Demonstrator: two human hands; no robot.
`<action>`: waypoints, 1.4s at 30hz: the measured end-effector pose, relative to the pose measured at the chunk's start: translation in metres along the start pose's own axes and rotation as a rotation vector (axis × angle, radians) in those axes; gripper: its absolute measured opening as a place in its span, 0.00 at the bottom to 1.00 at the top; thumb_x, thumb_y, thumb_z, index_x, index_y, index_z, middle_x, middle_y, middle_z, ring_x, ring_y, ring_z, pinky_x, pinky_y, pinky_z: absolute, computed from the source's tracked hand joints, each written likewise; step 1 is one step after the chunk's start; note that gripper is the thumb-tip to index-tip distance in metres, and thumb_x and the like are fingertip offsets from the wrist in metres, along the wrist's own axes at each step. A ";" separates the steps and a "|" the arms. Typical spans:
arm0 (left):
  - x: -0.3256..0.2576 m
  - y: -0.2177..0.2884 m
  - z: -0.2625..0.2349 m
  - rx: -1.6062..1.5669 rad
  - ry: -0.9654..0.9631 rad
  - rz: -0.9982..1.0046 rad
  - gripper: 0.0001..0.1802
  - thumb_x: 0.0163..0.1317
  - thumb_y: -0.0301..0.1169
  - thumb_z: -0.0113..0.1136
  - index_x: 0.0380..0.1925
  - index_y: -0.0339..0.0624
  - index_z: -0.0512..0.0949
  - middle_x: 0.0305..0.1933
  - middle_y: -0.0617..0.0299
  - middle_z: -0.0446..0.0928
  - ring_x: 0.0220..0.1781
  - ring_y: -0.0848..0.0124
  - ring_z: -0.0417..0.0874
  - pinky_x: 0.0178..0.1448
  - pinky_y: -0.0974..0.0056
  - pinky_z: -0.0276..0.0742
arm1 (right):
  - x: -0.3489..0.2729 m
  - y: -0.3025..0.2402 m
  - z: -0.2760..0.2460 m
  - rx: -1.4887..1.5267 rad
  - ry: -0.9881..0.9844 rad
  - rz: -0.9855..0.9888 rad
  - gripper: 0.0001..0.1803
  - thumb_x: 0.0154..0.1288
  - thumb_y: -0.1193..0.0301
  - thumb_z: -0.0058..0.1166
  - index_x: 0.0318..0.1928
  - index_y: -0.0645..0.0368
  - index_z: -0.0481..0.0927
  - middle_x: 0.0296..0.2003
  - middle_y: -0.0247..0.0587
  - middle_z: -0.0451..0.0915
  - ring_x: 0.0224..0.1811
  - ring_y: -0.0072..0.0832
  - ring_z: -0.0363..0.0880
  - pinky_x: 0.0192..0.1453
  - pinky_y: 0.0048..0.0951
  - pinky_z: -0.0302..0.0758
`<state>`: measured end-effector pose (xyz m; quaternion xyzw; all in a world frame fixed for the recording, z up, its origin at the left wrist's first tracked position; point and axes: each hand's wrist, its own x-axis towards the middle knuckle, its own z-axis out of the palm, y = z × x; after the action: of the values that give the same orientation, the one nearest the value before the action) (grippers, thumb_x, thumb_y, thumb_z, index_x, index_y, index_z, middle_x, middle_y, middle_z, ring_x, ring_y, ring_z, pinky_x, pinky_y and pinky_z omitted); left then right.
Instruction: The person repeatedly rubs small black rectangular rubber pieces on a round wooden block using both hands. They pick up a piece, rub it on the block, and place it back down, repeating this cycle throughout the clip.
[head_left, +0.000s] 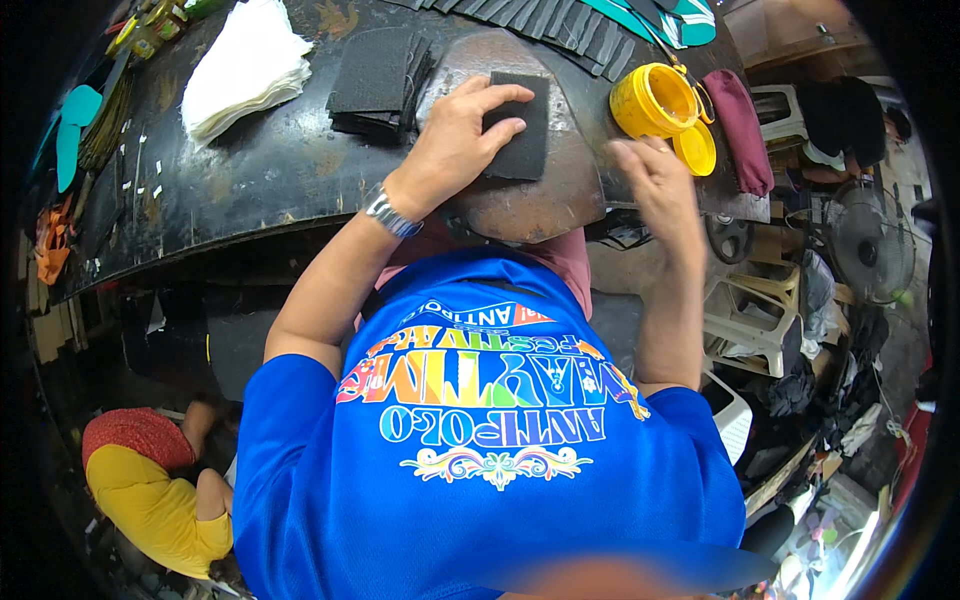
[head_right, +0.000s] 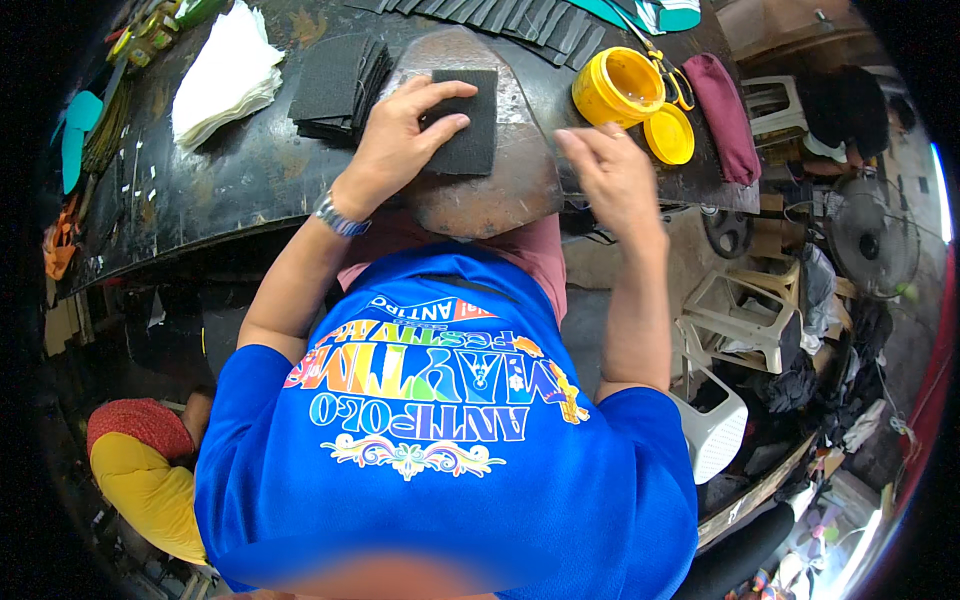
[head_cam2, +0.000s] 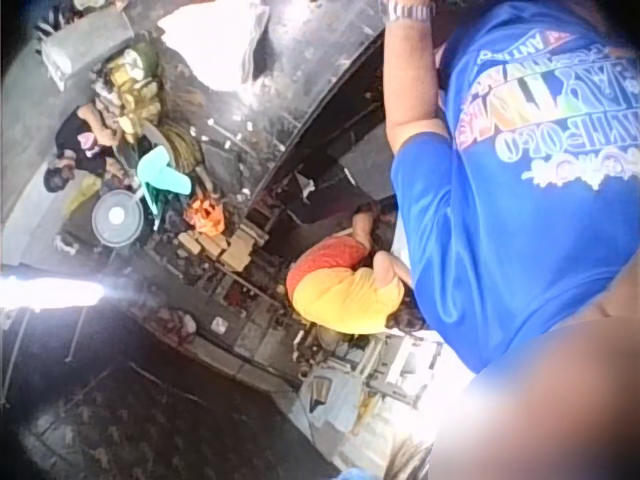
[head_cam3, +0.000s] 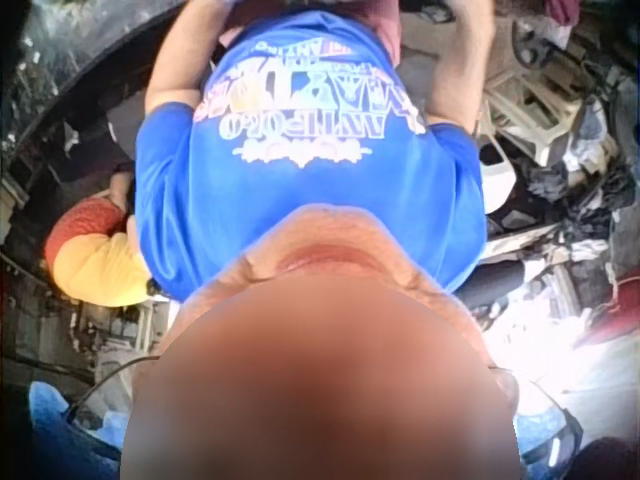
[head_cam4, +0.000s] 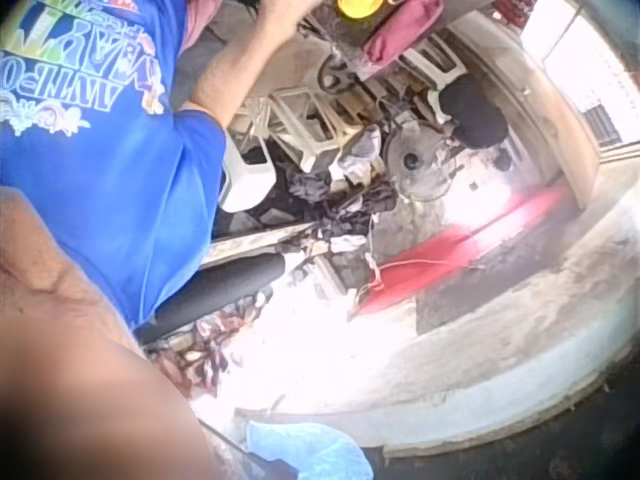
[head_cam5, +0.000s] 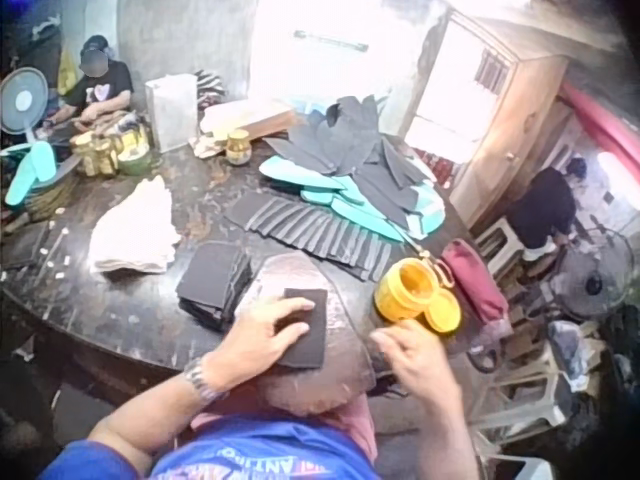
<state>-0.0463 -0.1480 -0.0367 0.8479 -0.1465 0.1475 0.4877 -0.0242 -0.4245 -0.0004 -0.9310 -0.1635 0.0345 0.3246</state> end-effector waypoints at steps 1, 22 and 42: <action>0.001 -0.005 0.005 0.070 -0.053 -0.052 0.20 0.63 0.31 0.69 0.56 0.46 0.83 0.47 0.50 0.80 0.47 0.54 0.83 0.52 0.57 0.79 | 0.006 0.000 0.020 0.237 0.038 -0.069 0.15 0.73 0.59 0.60 0.48 0.54 0.89 0.43 0.46 0.81 0.49 0.39 0.81 0.57 0.38 0.76; 0.003 -0.031 0.013 0.361 -0.057 0.015 0.25 0.61 0.37 0.70 0.59 0.45 0.81 0.59 0.44 0.75 0.58 0.44 0.81 0.62 0.49 0.79 | 0.043 0.011 0.075 -0.172 0.067 -0.392 0.20 0.72 0.52 0.57 0.61 0.34 0.85 0.75 0.52 0.64 0.79 0.56 0.55 0.78 0.54 0.57; 0.025 0.003 -0.037 0.081 -0.033 0.023 0.18 0.66 0.24 0.63 0.55 0.45 0.84 0.44 0.53 0.79 0.50 0.59 0.82 0.56 0.60 0.77 | -0.034 -0.025 0.064 0.361 0.123 -0.312 0.25 0.65 0.67 0.65 0.62 0.57 0.81 0.65 0.52 0.72 0.63 0.42 0.76 0.65 0.38 0.74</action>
<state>-0.0284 -0.1196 -0.0068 0.8676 -0.1581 0.1447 0.4488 -0.0741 -0.3798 -0.0368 -0.8216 -0.2765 -0.0442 0.4965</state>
